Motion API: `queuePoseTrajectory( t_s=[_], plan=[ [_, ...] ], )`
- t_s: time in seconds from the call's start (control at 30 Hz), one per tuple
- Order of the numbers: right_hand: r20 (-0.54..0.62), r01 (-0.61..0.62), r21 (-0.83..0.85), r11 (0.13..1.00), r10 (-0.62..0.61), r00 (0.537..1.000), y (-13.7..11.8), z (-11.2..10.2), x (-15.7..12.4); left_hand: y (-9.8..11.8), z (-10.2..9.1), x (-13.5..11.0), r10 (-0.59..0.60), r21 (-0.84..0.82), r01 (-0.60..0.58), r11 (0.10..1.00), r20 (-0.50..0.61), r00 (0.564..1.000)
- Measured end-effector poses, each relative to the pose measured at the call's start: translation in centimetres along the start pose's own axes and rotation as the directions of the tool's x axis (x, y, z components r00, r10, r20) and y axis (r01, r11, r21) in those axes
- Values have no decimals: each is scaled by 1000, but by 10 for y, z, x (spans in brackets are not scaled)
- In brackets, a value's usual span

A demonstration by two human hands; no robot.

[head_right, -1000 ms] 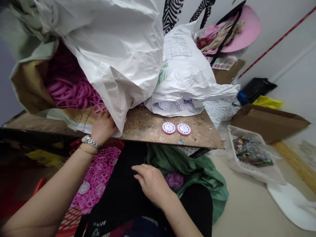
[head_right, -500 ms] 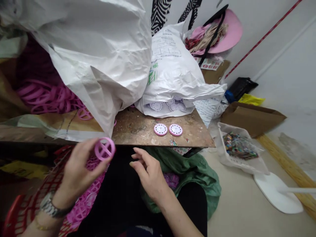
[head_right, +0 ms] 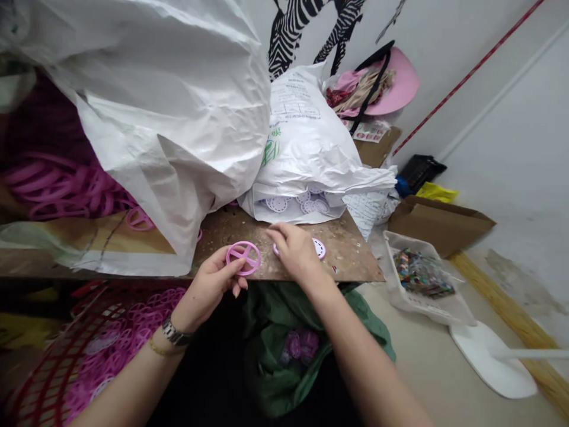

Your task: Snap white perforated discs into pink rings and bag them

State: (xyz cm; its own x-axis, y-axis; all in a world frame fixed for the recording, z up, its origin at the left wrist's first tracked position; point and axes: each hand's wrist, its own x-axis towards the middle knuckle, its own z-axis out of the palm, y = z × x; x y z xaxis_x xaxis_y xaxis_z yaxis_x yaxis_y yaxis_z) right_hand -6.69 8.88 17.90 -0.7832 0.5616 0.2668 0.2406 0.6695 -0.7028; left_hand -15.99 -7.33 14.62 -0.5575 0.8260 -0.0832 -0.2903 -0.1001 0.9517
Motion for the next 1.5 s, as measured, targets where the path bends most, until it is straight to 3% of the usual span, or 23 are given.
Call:
queuePoseTrajectory(
  t_s=[0.1, 0.2, 0.43, 0.63, 0.77, 0.9, 1.0, 1.07, 1.17, 1.3, 1.4, 1.5],
  plan=[
    [-75, -94, -332, 939, 73, 995, 26, -6, 48, -1, -1, 7, -5, -32, 3, 999, -64, 998],
    [-86, -166, -465, 870, 143, 986, 43, -3, 85, -4, -2, 11, -5, -42, 1, 999, -90, 996],
    [-89, -291, -516, 806, 287, 954, 52, 23, 117, -8, -3, 8, -2, -59, -4, 998, -108, 994],
    [-143, -342, -393, 854, 310, 940, 61, 22, 117, -6, -4, 6, -41, -91, 30, 995, -117, 992],
    [-159, -263, -328, 907, 221, 962, 59, 10, 105, -6, -2, 7, -48, -124, 32, 992, -125, 991],
    [-203, -79, -11, 997, 75, 976, 49, 0, 76, -6, -2, 6, -72, -143, 55, 988, -119, 990],
    [-154, 10, 252, 968, 30, 988, 38, -3, 40, -5, 0, 4, -90, -152, 71, 986, -117, 989],
    [-144, 43, 330, 943, 5, 990, 29, -3, 14, -4, 3, 1, -109, -167, 90, 982, -104, 989],
    [-232, 182, 252, 951, -123, 965, 16, -4, -22, -2, 8, -3, -162, -205, 151, 967, -37, 986],
    [-275, 430, 33, 902, -406, 872, 8, -7, -52, 1, 15, -8, -225, -294, 252, 922, 124, 967],
    [-230, 480, -105, 871, -491, 840, 9, -8, -64, 3, 18, -12, -218, -335, 269, 903, 181, 959],
    [-159, 466, -163, 870, -489, 857, 10, -5, -71, 3, 18, -15, -207, -331, 267, 905, 204, 957]
  ],
)
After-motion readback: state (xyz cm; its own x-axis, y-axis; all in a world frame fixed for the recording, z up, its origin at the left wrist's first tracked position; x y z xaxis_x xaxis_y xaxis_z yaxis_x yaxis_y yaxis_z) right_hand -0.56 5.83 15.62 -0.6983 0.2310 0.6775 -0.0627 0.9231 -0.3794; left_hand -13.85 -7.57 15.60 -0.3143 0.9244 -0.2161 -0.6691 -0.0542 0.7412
